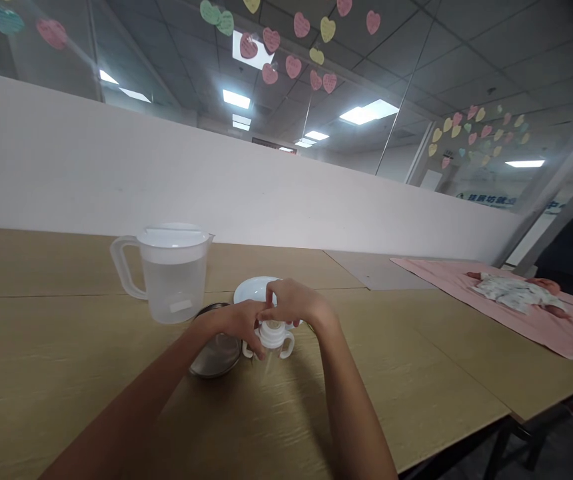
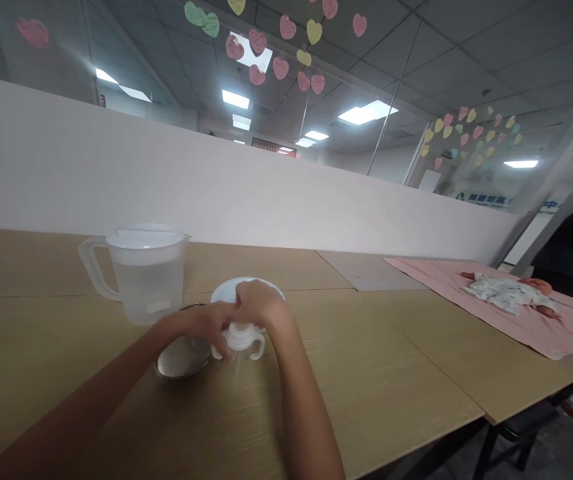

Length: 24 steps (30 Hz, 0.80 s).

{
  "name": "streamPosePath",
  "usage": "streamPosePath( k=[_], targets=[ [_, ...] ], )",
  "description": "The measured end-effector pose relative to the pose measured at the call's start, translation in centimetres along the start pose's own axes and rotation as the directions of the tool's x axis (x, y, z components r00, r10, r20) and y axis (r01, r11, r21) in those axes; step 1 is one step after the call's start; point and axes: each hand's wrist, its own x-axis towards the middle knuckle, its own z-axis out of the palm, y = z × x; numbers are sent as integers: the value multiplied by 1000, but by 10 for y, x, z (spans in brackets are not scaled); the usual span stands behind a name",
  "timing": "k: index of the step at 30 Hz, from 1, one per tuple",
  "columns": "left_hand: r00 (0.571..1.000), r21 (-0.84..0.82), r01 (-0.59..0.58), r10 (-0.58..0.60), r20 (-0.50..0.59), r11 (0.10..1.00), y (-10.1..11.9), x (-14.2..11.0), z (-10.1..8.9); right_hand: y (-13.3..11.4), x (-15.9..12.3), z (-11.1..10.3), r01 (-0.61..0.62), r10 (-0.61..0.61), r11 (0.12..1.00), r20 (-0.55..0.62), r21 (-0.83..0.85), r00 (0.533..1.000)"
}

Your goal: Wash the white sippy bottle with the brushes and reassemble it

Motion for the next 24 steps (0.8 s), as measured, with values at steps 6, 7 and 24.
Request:
streamPosePath(
  k=[6,7,24],
  targets=[
    [998,22,62,-62,11,998,1,0,0,0,3,5,7,-2,996,59,-88,998],
    [999,18,46,-46,14,999,2,0,1,-1,4,6,9,-3,995,63,-103,998],
    [971,302,220,-179,-158,928,-2,-25,-29,8,7,3,-49,36,991,107,124,994]
  ],
)
